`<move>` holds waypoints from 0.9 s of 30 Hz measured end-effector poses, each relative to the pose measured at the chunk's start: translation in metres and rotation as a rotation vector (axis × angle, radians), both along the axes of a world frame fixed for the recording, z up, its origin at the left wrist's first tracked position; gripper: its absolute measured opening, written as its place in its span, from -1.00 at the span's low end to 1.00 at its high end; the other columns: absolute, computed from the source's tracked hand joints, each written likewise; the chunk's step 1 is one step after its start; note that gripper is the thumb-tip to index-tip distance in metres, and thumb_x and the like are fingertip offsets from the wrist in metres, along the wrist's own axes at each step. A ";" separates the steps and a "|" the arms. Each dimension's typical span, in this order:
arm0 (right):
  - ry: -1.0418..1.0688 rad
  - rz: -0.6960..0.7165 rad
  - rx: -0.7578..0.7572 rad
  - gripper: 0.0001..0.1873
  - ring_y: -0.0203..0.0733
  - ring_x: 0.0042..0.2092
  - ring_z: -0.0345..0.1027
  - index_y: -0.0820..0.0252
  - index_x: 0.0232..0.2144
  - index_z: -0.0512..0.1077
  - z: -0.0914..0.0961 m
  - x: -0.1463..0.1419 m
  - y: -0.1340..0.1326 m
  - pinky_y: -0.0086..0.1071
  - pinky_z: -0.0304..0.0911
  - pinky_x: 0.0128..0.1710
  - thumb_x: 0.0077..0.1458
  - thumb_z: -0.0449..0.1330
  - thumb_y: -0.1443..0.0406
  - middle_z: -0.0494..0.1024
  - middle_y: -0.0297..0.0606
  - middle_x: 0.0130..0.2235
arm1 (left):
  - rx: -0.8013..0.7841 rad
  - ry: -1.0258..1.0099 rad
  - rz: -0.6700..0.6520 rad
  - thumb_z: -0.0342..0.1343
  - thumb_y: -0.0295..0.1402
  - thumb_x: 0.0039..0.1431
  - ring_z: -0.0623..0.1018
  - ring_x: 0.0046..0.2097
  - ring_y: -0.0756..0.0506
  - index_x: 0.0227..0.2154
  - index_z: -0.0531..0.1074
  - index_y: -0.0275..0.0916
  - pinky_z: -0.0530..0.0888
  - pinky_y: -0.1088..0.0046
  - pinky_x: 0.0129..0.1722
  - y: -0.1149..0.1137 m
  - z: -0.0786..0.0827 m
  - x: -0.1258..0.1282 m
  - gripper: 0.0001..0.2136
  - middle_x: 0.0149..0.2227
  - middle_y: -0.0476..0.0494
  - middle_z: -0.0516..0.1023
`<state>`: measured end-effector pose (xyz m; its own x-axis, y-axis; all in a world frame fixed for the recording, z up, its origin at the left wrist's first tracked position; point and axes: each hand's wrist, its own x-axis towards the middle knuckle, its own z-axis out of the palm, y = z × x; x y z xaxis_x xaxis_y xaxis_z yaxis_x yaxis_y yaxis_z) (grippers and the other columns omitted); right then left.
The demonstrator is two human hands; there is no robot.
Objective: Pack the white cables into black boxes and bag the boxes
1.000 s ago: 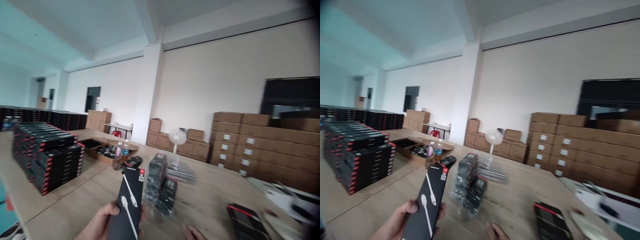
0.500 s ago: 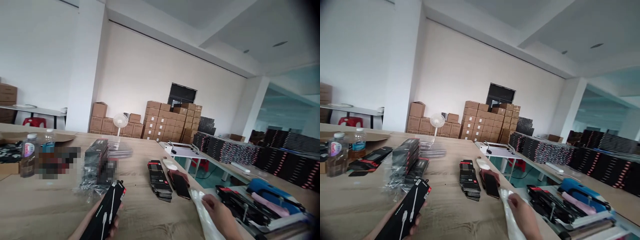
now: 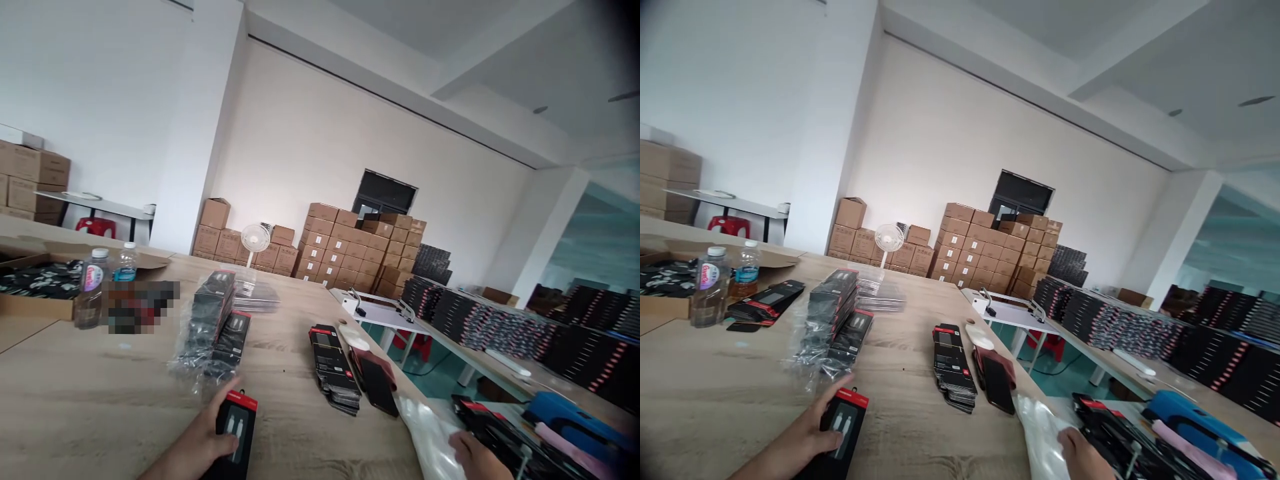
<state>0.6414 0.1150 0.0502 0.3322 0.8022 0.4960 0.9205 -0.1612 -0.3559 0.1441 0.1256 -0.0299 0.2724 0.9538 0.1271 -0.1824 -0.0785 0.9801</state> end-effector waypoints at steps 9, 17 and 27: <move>-0.089 0.676 -0.054 -0.64 -0.09 -0.34 0.42 0.09 -0.44 0.35 0.020 -0.238 0.048 -0.30 0.22 -0.30 0.20 -0.14 0.11 0.54 -0.19 -0.40 | 0.052 0.242 0.155 0.06 0.00 0.08 0.11 0.27 -0.33 -0.55 0.57 -0.19 0.01 0.16 0.23 0.002 0.011 0.010 -0.62 0.03 -0.23 0.46; -0.073 0.852 -0.151 -0.70 -0.20 -0.39 0.36 0.12 -0.48 0.33 -0.033 -0.319 0.061 -0.40 0.13 -0.39 0.21 -0.11 0.26 0.49 -0.30 -0.43 | 0.055 0.338 0.168 0.20 -0.26 -0.06 0.20 0.24 -0.32 -0.64 0.52 -0.19 0.04 0.17 0.22 0.006 0.022 0.003 -0.84 -0.27 -0.20 0.58; -0.248 0.776 -0.128 -0.75 -0.19 -0.41 0.41 0.10 -0.47 0.37 -0.054 -0.326 0.058 -0.41 0.04 -0.46 0.18 -0.04 0.35 0.53 -0.29 -0.43 | 0.072 0.309 0.117 0.15 -0.31 -0.06 0.31 0.16 -0.30 -0.64 0.52 -0.18 0.07 0.20 0.21 0.008 0.019 0.005 -0.85 -0.21 -0.15 0.57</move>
